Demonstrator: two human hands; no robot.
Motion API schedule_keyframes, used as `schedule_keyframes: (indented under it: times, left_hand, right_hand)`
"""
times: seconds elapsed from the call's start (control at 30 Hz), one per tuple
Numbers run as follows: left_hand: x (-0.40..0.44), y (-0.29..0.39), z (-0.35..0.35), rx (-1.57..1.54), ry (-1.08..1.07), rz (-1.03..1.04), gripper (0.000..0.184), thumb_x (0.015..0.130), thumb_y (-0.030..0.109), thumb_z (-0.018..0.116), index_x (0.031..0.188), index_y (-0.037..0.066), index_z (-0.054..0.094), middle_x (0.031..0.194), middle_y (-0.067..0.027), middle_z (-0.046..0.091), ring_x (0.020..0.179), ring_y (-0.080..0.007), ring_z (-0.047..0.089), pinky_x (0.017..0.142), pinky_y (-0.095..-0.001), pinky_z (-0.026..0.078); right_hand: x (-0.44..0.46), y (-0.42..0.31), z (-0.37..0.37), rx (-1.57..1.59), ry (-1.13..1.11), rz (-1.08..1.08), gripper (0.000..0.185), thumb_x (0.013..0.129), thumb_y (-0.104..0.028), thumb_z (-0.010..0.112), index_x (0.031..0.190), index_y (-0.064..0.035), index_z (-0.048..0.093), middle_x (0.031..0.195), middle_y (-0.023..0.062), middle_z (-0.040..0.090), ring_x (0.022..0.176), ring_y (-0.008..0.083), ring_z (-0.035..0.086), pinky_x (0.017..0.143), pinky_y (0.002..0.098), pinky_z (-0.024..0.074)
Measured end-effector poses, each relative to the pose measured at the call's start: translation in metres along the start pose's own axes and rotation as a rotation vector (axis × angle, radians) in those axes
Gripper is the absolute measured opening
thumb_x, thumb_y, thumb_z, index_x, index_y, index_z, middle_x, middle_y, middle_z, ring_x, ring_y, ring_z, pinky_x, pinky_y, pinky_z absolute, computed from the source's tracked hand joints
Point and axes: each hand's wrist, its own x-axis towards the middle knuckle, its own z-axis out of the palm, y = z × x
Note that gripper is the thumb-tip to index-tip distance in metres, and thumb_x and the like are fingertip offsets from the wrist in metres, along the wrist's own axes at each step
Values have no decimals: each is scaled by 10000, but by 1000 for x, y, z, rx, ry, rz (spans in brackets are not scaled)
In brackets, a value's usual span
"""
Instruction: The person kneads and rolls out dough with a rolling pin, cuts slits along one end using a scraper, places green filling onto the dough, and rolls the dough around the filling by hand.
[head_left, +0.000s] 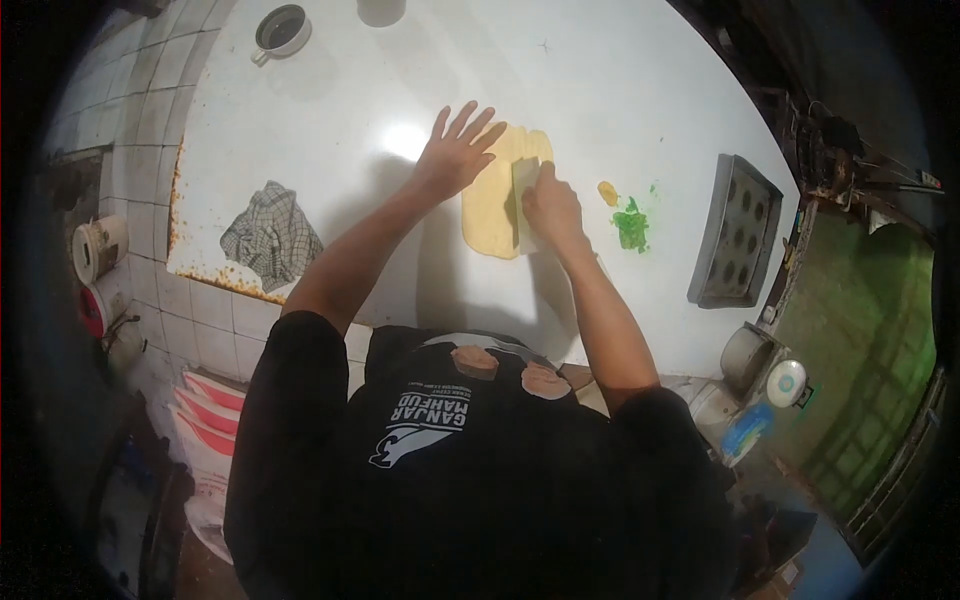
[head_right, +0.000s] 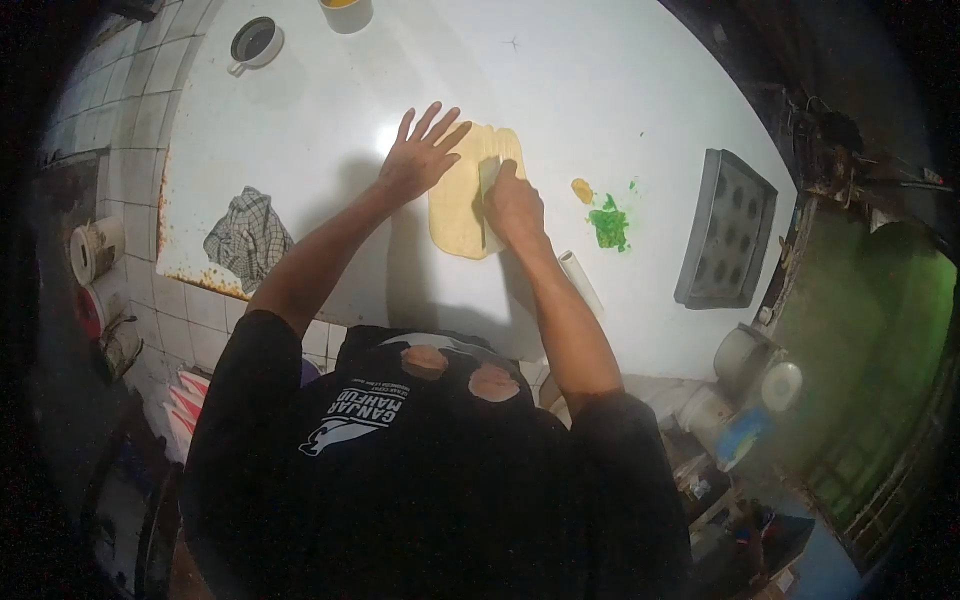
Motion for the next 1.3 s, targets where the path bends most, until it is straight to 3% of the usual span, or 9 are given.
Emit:
schedule_keyframes:
  times: [0.23,0.33,0.63,0.7,0.87,0.93,1.2,1.3]
  left_hand:
    - [-4,-4,-5,19,-18,-20,584,1054,393,675,1591,188,574,1730,-77,442,1620,-346,346,1287,-656,295]
    - [-3,-6,-4,-24,33,-3,571,1023,387,716,1548,188,608,1690,-59,488,1609,-333,359,1290,-653,297]
    - [-2,-8,0,-22,35,-14,569,1025,397,713,1545,186,616,1683,-62,496,1604,-338,364,1293,-652,279]
    - [-3,-9,0,-17,10,-15,616,1055,424,665,1617,199,551,1730,-79,443,1631,-346,328,1286,-661,286]
    - [-14,-7,-11,-10,-7,-34,641,1051,428,668,1630,187,535,1729,-84,444,1628,-347,332,1283,-658,295]
    - [-17,-8,-12,11,-24,-33,643,1054,430,665,1632,183,530,1729,-85,442,1628,-348,332,1283,-658,298]
    - [-12,-10,-12,46,-159,-88,616,1123,483,556,1660,190,481,1800,-48,316,1681,-313,206,1343,-644,184]
    - [-11,-11,-13,43,-156,-91,623,1117,480,565,1662,191,480,1795,-51,327,1680,-313,213,1344,-639,187]
  right_hand:
    - [45,-30,-17,41,125,-110,384,997,-186,637,1264,60,514,1021,347,753,990,535,750,870,607,601]
    - [56,-41,-14,27,125,-51,376,992,-173,620,1259,69,514,1033,356,752,1003,533,752,877,606,602]
    - [-4,-17,6,-10,-33,-24,343,997,-181,600,1252,34,521,990,357,748,973,549,745,864,625,591]
    - [-6,-14,3,-5,-21,-19,342,999,-191,603,1247,30,521,990,353,750,972,550,744,863,626,588]
    - [22,-31,-13,33,53,-8,354,1004,-213,612,1245,29,522,1020,359,746,992,554,736,868,622,586]
    - [35,-38,-18,20,107,-97,369,1008,-214,610,1258,43,521,1042,360,743,1008,553,735,873,610,594]
    - [41,-48,-4,-6,76,-86,363,1002,-197,606,1251,53,520,1031,350,748,997,538,744,891,598,597]
    - [17,-39,3,-29,34,-66,340,1003,-194,604,1233,42,519,1023,348,749,993,534,746,892,597,594]
